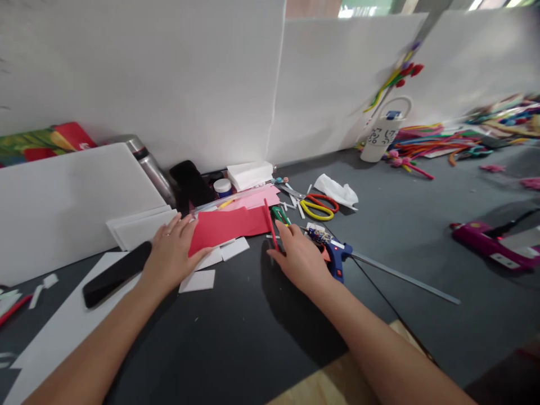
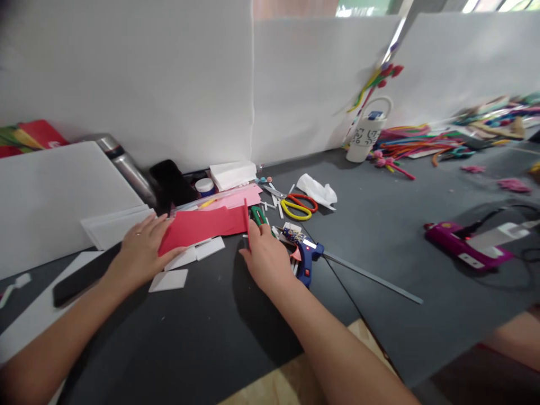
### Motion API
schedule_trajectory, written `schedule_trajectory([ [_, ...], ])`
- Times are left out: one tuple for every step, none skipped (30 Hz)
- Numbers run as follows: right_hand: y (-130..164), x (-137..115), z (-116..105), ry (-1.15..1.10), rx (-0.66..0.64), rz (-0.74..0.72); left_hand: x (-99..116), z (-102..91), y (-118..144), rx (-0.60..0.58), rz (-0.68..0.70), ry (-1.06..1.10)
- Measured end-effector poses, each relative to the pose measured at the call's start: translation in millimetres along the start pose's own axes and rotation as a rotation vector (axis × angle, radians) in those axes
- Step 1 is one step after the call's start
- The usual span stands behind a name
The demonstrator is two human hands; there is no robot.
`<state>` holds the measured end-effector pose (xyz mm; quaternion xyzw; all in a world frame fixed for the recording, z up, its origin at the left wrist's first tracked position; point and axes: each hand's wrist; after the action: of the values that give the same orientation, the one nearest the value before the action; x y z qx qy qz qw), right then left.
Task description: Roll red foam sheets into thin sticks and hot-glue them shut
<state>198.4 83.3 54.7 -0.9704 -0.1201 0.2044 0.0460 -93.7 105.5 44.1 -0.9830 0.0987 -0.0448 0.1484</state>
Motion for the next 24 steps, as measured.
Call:
schedule_trajectory([
  [0.7,-1.1,0.0,0.045,0.009,-0.009,-6.4,1.7,-2.9,-0.036,0.005,-0.071],
  [1.8,-2.8,0.4,0.072,0.015,-0.021,-10.4,3.0,-5.8,-0.077,0.013,-0.116],
  [3.2,-4.9,1.3,0.084,0.020,-0.042,-12.4,3.9,-8.7,-0.113,0.021,-0.139],
  [4.6,-7.2,2.4,0.085,0.026,-0.068,-13.0,4.2,-11.5,-0.147,0.032,-0.149],
  [6.2,-9.5,3.6,0.082,0.032,-0.098,-12.8,4.1,-14.1,-0.173,0.042,-0.151],
  [7.8,-11.8,4.7,0.077,0.036,-0.129,-12.3,3.8,-16.3,-0.189,0.048,-0.149],
  [9.3,-13.8,5.7,0.071,0.042,-0.158,-11.7,3.4,-18.1,-0.193,0.049,-0.149],
  [10.7,-15.5,6.6,0.063,0.051,-0.184,-11.5,2.9,-19.3,-0.187,0.048,-0.151],
  [12.0,-16.9,7.3,0.054,0.056,-0.209,-11.5,2.5,-20.0,-0.169,0.049,-0.157],
  [13.0,-18.0,7.8,0.046,0.058,-0.229,-11.9,1.9,-20.0,-0.145,0.052,-0.165],
  [13.7,-18.7,8.1,0.042,0.056,-0.244,-12.4,1.3,-19.6,-0.116,0.056,-0.175],
  [14.1,-19.3,8.4,0.042,0.050,-0.254,-13.0,0.5,-18.8,-0.085,0.061,-0.185],
  [14.1,-19.6,8.4,0.046,0.042,-0.257,-13.5,-0.5,-17.7,-0.059,0.067,-0.193],
  [13.9,-19.7,8.2,0.055,0.029,-0.253,-13.7,-1.6,-16.4,-0.043,0.074,-0.195],
  [13.5,-19.5,7.8,0.070,0.017,-0.237,-13.7,-2.8,-15.1,-0.034,0.086,-0.189],
  [12.9,-19.0,7.0,0.087,0.006,-0.214,-13.5,-3.8,-13.9,-0.032,0.103,-0.178],
  [12.3,-18.3,5.8,0.103,-0.002,-0.188,-13.2,-4.5,-12.8,-0.033,0.122,-0.164],
  [11.8,-17.3,4.3,0.117,-0.005,-0.161,-12.8,-4.8,-11.9,-0.037,0.143,-0.151],
  [11.4,-16.1,2.2,0.126,-0.004,-0.139,-12.4,-4.6,-11.2,-0.036,0.162,-0.143],
  [11.2,-14.9,-0.3,0.133,0.005,-0.120,-12.0,-3.8,-10.7,-0.033,0.180,-0.141],
  [11.0,-13.6,-3.2,0.141,0.017,-0.106,-11.8,-2.6,-10.4,-0.032,0.194,-0.144],
  [10.9,-12.5,-6.3,0.154,0.030,-0.093,-11.5,-1.2,-10.4,-0.038,0.201,-0.149],
  [10.6,-11.6,-9.5,0.173,0.040,-0.076,-11.3,0.3,-10.5,-0.053,0.199,-0.151],
  [10.3,-10.9,-12.5,0.198,0.042,-0.054,-11.0,1.9,-10.8,-0.074,0.187,-0.149],
])
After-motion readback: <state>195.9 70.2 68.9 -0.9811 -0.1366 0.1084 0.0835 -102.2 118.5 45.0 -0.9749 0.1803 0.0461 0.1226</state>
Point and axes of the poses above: each hand's wrist, its own y-axis away from the middle knuckle, its own z-axis out of the palm, x = y × z, and after that the axes turned 3 degrees about -z, right-handed
